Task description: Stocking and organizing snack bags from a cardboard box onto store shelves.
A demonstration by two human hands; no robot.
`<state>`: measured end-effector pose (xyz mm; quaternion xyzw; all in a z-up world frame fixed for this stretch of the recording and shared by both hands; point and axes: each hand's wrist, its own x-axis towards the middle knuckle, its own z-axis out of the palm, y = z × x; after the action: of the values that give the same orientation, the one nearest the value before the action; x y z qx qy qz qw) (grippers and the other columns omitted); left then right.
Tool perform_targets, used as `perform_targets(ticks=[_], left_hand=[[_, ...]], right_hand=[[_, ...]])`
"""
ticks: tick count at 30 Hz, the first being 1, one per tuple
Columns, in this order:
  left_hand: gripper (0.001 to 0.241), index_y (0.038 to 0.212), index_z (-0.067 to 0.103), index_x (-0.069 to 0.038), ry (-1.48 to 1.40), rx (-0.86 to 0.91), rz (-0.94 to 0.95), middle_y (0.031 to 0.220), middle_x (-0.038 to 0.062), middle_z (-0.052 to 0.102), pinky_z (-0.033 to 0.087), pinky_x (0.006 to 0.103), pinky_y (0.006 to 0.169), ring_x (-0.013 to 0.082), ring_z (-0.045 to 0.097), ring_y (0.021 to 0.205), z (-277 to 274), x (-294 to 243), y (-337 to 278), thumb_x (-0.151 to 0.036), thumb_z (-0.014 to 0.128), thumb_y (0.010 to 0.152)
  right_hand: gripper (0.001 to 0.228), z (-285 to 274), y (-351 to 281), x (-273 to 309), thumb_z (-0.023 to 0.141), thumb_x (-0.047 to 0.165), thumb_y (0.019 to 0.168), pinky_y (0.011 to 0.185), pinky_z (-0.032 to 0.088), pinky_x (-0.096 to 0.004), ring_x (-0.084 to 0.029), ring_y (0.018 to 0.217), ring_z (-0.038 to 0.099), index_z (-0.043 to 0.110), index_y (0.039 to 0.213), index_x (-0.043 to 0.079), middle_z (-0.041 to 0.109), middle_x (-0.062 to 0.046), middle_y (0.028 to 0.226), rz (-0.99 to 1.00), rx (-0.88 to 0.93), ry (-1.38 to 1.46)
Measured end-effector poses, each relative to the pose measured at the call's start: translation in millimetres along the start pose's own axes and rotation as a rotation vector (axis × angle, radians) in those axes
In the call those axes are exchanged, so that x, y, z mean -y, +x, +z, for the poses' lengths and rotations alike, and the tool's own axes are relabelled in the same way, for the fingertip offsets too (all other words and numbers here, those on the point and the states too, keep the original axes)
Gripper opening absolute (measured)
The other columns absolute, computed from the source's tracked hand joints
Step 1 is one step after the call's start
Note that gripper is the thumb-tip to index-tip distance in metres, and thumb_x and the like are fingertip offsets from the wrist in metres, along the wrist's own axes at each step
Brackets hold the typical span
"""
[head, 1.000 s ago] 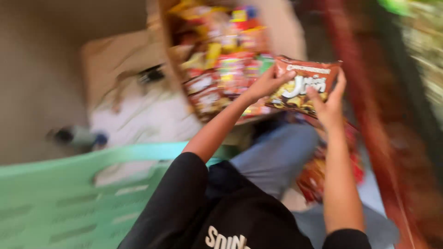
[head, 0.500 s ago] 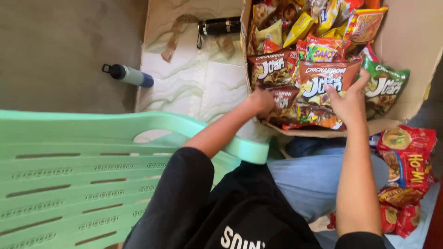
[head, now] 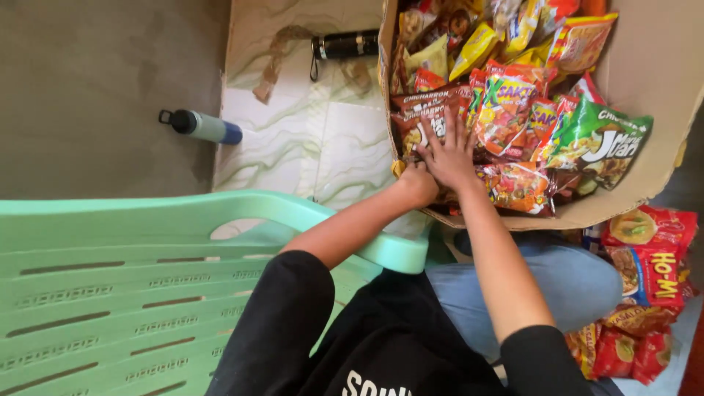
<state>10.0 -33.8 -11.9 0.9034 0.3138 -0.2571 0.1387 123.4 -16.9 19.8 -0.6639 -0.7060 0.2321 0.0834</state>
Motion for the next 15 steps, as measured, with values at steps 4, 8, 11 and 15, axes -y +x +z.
perform_targets(ticks=[4, 8, 11, 15], left_hand=[[0.036, 0.122, 0.073, -0.016, 0.122, -0.071, -0.048, 0.140, 0.016, 0.059, 0.039, 0.0570, 0.103, 0.0421, 0.047, 0.136, -57.1, -5.9, -18.0, -0.033, 0.054, 0.096], [0.028, 0.111, 0.078, -0.016, 0.213, -0.169, -0.080, 0.117, 0.009, 0.074, 0.049, 0.0477, 0.088, 0.0312, 0.068, 0.112, -149.0, -31.8, -21.0, -0.033, 0.060, 0.097], [0.024, 0.108, 0.077, -0.017, 0.254, -0.396, 0.092, 0.109, 0.008, 0.075, 0.053, 0.0464, 0.080, 0.0299, 0.070, 0.104, -218.5, -93.2, -6.6, -0.032, 0.064, 0.094], [0.032, 0.117, 0.072, -0.021, 0.166, -0.726, 0.586, 0.110, 0.010, 0.070, 0.056, 0.0511, 0.081, 0.0337, 0.068, 0.102, -299.4, -230.5, -3.5, -0.031, 0.069, 0.086]], right_hand=[[0.060, -41.4, -15.4, -13.8, 0.037, 0.057, 0.104, 0.113, 0.003, -0.072, -0.053, 0.152, -0.002, 0.029, 0.161, 0.042, -0.009, -0.018, 0.169, -0.027, 0.041, 0.074], [0.051, -117.3, -83.8, -43.8, 0.035, 0.047, 0.113, 0.127, 0.013, -0.059, -0.048, 0.157, 0.011, 0.042, 0.161, 0.031, 0.004, -0.018, 0.174, -0.083, -0.333, 0.256], [0.046, -178.5, -164.5, -76.2, 0.033, 0.038, 0.117, 0.130, 0.017, -0.054, -0.044, 0.159, 0.019, 0.050, 0.157, 0.024, 0.014, -0.019, 0.174, -0.046, -0.564, 0.256], [0.037, -234.9, -294.1, -138.3, 0.044, 0.024, 0.117, 0.131, 0.023, -0.052, -0.040, 0.156, 0.030, 0.060, 0.149, 0.015, 0.029, -0.019, 0.170, 0.104, -0.901, 0.120]])
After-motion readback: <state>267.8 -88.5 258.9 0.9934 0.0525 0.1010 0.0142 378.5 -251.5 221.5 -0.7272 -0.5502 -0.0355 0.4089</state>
